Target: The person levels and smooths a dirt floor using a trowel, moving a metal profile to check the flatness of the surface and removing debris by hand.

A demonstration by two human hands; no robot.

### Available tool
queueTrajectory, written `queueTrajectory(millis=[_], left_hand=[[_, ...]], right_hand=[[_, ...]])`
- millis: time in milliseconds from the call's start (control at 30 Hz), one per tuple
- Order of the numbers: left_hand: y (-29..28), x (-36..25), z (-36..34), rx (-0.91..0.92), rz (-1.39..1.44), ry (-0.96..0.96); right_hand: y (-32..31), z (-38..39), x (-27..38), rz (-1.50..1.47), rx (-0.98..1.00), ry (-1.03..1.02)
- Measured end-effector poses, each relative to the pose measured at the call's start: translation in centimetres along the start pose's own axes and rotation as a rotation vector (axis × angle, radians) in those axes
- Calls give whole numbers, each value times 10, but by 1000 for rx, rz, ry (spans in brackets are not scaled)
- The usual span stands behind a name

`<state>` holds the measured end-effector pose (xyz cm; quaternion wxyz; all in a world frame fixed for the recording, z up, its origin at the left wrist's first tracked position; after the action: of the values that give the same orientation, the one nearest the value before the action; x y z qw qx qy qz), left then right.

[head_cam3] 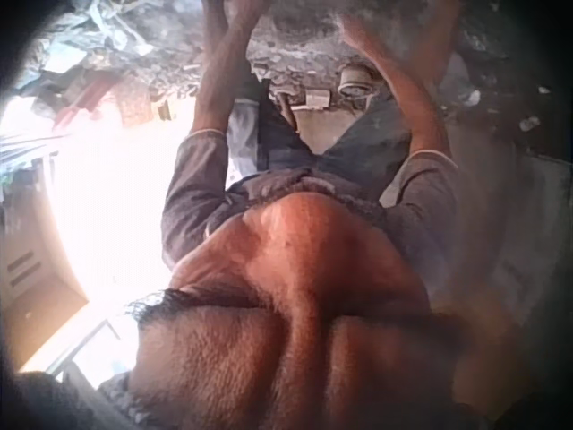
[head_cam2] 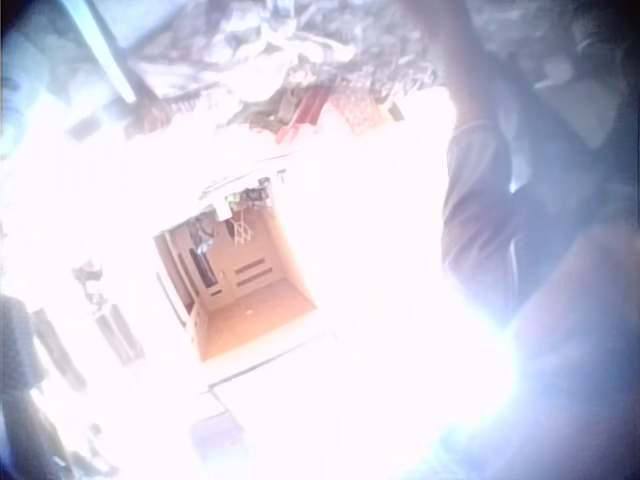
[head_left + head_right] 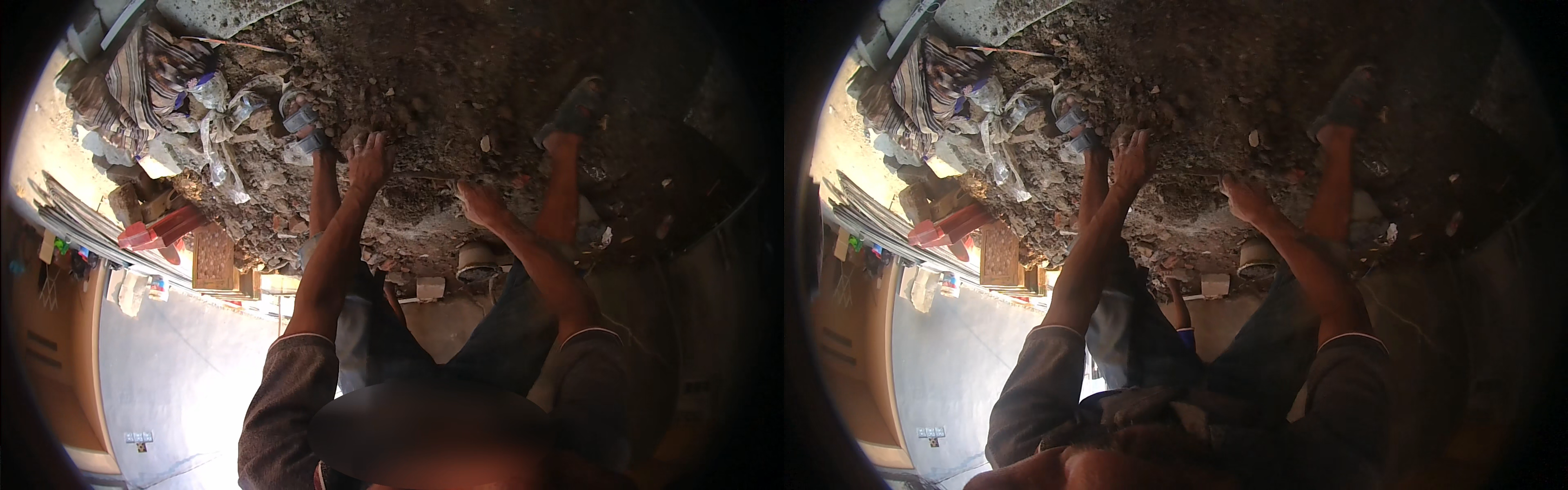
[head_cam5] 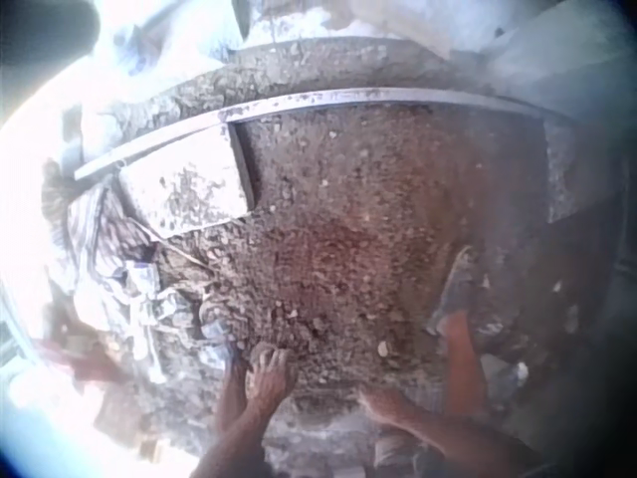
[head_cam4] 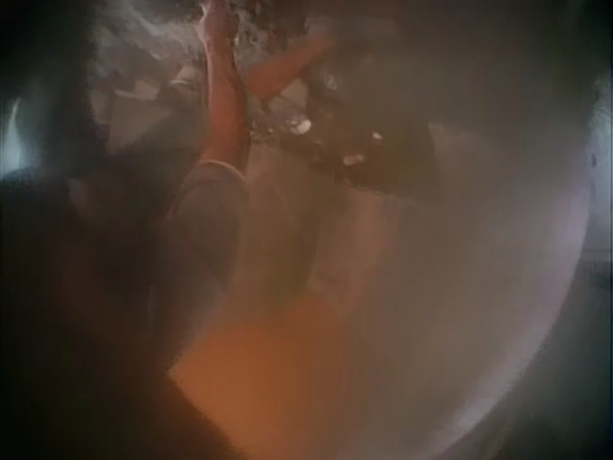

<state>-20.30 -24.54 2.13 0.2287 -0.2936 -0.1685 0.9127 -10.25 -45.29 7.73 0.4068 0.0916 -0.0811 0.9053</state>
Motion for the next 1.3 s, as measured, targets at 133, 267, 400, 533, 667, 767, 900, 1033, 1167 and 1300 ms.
queueTrajectory(millis=[133,267,400,533,667,767,900,1033,1167,1300], left_hand=[[-53,27,-26,-379,306,-134],[-64,56,-59,-530,319,-67],[5,56,-38,-497,360,-117],[62,52,19,-414,462,-122],[137,33,80,11,572,-320],[130,37,111,70,699,-672],[55,-10,78,-261,535,-336],[-48,-100,-46,-464,424,133],[-56,-143,-137,-232,-43,361],[25,-156,-156,93,-276,396]], right_hand=[[-133,-74,-6,27,-245,-7],[-169,-152,13,-189,-272,55],[-109,-147,16,66,-250,73],[-98,-94,34,-7,-75,80],[-2,-64,12,-4,165,124],[30,-7,-18,93,259,149],[-20,-15,-79,-309,-150,-4],[-166,-59,-137,-285,-479,53],[-213,-89,-127,-53,-447,-24],[-131,-84,-146,97,-244,148]])
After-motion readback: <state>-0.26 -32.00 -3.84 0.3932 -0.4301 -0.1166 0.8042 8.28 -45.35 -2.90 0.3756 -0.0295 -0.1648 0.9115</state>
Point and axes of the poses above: each hand's wrist, its own z-axis away from the middle knuckle, its own y-axis out of the palm, x = y × z, the point moved 9 cm from there along -z, towards the middle knuckle, and after that the axes turned 13 degrees about y, right-handed, at the moved point
